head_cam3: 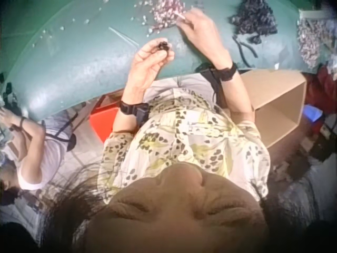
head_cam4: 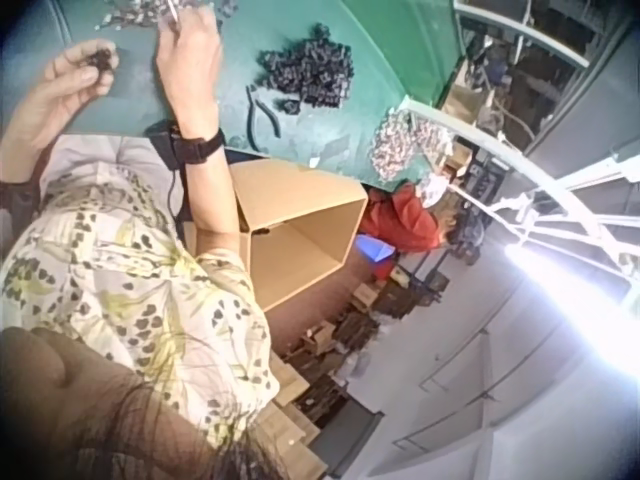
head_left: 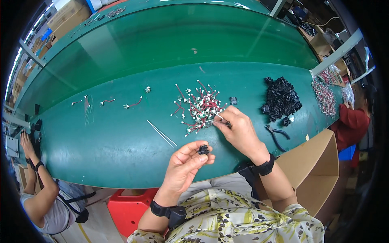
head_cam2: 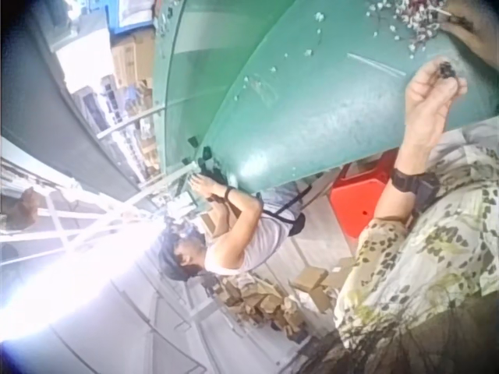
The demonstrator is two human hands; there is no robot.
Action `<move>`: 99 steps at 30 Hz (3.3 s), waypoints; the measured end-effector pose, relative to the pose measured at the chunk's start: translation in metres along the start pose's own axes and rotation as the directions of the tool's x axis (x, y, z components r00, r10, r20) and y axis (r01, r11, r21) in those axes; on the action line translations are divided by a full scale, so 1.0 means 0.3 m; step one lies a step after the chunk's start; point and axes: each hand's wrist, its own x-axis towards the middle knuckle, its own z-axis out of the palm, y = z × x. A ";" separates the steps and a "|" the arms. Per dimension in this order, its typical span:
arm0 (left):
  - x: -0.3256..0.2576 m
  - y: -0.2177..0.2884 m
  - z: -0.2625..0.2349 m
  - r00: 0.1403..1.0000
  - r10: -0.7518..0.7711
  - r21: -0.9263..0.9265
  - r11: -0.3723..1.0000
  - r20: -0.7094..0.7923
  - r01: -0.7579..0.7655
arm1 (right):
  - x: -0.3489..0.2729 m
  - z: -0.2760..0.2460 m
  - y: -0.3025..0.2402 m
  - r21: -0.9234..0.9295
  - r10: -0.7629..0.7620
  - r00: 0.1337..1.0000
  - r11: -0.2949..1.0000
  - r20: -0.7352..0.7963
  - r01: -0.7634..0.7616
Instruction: The person assembles small electronic components by hand at a green workbench. They pick up black plastic housings and red-and-white wire connectors, inserting the wires into the housings. The person occasionally uses tweezers to adjust the components and places the finished assemblies into a cardboard box.
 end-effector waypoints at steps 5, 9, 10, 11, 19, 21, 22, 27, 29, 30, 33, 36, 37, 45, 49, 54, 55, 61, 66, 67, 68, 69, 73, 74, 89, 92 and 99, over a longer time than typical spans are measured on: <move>0.006 -0.021 0.011 0.997 0.079 0.053 0.996 -0.020 -0.078 | -0.003 -0.005 -0.027 -0.040 -0.021 1.000 0.999 -0.010 0.021; 0.024 -0.040 0.039 0.974 0.207 0.132 0.972 -0.088 -0.195 | -0.014 -0.040 0.004 0.124 -0.080 0.996 0.989 -0.026 0.083; 0.023 -0.048 0.045 0.963 0.243 0.140 0.964 -0.116 -0.227 | -0.034 -0.083 -0.034 0.144 -0.039 0.999 0.989 -0.002 0.039; 0.028 -0.054 0.056 0.954 0.272 0.152 0.956 -0.125 -0.253 | -0.054 -0.117 -0.068 0.164 0.002 1.000 0.986 0.024 -0.006; 0.006 -0.101 0.149 0.972 0.230 0.197 0.956 -0.036 -0.219 | -0.270 -0.164 -0.111 0.385 -0.003 0.998 0.922 -0.059 0.026; -0.001 -0.118 0.154 0.982 0.188 0.181 0.967 -0.024 -0.181 | -0.304 -0.162 -0.110 0.415 0.018 0.995 0.909 -0.100 0.025; -0.002 -0.127 0.156 0.986 0.165 0.162 0.974 -0.020 -0.159 | -0.321 -0.163 -0.108 0.428 0.026 0.992 0.903 -0.120 0.028; -0.009 -0.165 0.153 0.995 0.049 0.076 0.996 0.081 -0.055 | -0.382 -0.167 -0.075 0.376 0.007 0.974 0.923 -0.225 0.080; -0.010 -0.180 0.143 0.990 0.005 -0.002 1.000 0.138 -0.005 | -0.398 -0.185 -0.071 0.405 0.073 0.975 0.914 -0.210 0.019; -0.011 -0.186 0.144 0.989 -0.009 0.003 1.000 0.148 0.009 | -0.411 -0.195 -0.067 0.419 0.114 0.975 0.907 -0.191 -0.024; -0.010 -0.199 0.149 0.982 -0.035 0.005 0.999 0.185 0.035 | -0.437 -0.204 -0.070 0.439 0.172 0.966 0.895 -0.192 -0.072; -0.005 -0.211 0.150 0.975 -0.028 0.016 1.000 0.221 0.025 | -0.447 -0.208 -0.074 0.429 0.165 0.955 0.902 -0.245 -0.046; -0.003 -0.218 0.148 0.975 -0.023 0.045 0.999 0.222 0.013 | -0.448 -0.208 -0.075 0.423 0.156 0.951 0.906 -0.266 -0.030; -0.003 -0.228 0.152 0.980 -0.014 0.082 0.997 0.201 -0.003 | -0.447 -0.194 -0.085 0.347 0.055 0.951 0.936 -0.304 0.057; -0.001 -0.225 0.152 0.977 0.030 0.105 0.993 0.212 -0.054 | -0.435 -0.194 -0.086 0.311 0.033 0.958 0.949 -0.284 0.060; -0.006 -0.214 0.149 0.973 0.109 0.345 0.922 0.201 -0.175 | -0.424 -0.204 -0.085 0.226 -0.019 0.970 0.971 -0.242 0.075; -0.003 -0.206 0.150 0.965 0.135 0.406 0.887 0.225 -0.219 | -0.423 -0.206 -0.084 0.198 -0.034 0.973 0.977 -0.227 0.080; 0.003 -0.159 0.143 0.966 0.040 0.549 0.816 0.256 -0.180 | -0.416 -0.197 -0.070 0.156 -0.073 0.984 0.983 -0.163 0.098; 0.017 -0.154 0.130 0.963 -0.113 0.362 0.932 0.245 0.017 | -0.370 -0.255 -0.067 0.336 -0.017 0.996 0.941 -0.087 0.045; 0.021 -0.154 0.142 0.958 -0.134 0.322 0.946 0.255 0.046 | -0.358 -0.276 -0.074 0.361 0.021 0.998 0.933 -0.066 0.005; 0.024 -0.154 0.150 0.951 -0.155 0.283 0.956 0.267 0.076 | -0.355 -0.274 -0.056 0.345 -0.040 0.998 0.937 -0.046 0.053; 0.026 -0.162 0.146 0.953 -0.173 0.247 0.963 0.250 0.111 | -0.359 -0.265 -0.025 0.331 -0.099 0.995 0.938 -0.024 0.101; 0.012 -0.192 0.128 0.957 -0.236 0.088 0.971 0.167 0.224 | -0.379 -0.239 0.003 0.263 -0.159 0.987 0.952 -0.017 0.158; 0.007 -0.198 0.128 0.958 -0.248 0.044 0.969 0.142 0.244 | -0.386 -0.233 0.007 0.244 -0.161 0.986 0.956 -0.031 0.164; -0.015 -0.178 0.165 0.974 -0.225 0.230 0.949 0.023 0.214 | -0.442 -0.345 -0.032 0.525 0.203 0.979 0.837 -0.038 -0.153; -0.014 -0.180 0.161 0.967 -0.256 0.133 0.958 0.007 0.253 | -0.456 -0.316 0.006 0.128 -0.009 0.971 0.991 -0.238 0.041; -0.020 -0.193 0.155 0.977 -0.214 0.235 0.950 0.010 0.206 | -0.479 -0.249 -0.039 0.056 -0.017 0.999 0.998 -0.037 0.019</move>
